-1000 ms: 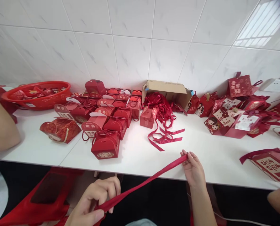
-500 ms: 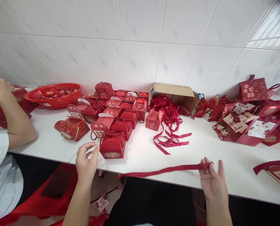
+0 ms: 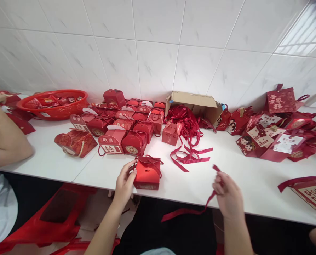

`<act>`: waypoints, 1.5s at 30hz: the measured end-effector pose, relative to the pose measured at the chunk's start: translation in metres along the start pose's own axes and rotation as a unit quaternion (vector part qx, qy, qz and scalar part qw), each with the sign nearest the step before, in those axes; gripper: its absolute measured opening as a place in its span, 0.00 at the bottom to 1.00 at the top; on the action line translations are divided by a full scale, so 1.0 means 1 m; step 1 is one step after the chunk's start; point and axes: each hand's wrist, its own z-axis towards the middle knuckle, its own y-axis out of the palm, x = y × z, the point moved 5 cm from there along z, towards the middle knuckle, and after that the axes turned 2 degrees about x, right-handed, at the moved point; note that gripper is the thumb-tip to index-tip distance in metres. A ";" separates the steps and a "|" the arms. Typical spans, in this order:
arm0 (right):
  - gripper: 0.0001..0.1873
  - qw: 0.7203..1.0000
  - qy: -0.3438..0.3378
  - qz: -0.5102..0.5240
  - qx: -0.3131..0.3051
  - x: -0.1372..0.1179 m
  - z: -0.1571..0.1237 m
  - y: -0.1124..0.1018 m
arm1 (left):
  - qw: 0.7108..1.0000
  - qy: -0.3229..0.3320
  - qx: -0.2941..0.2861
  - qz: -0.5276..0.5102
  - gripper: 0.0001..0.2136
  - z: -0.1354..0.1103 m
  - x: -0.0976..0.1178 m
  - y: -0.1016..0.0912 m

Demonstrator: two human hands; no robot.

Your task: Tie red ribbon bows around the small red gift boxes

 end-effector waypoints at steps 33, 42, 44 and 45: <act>0.37 0.959 -0.027 -0.249 -0.130 -0.025 0.023 0.009 | 0.972 0.142 -0.140 0.121 0.17 0.012 0.027 0.037; 0.18 0.972 -0.029 -0.217 -0.089 0.011 -0.039 0.014 | 0.937 0.083 -0.338 -0.006 0.20 0.010 0.031 0.066; 0.13 0.958 -0.029 -0.229 -0.170 0.031 -0.064 0.033 | 0.932 0.068 -0.353 -0.036 0.19 0.007 0.029 0.066; 0.11 0.956 -0.039 -0.231 -0.179 0.039 -0.072 0.040 | 0.931 0.062 -0.356 -0.045 0.19 0.004 0.027 0.065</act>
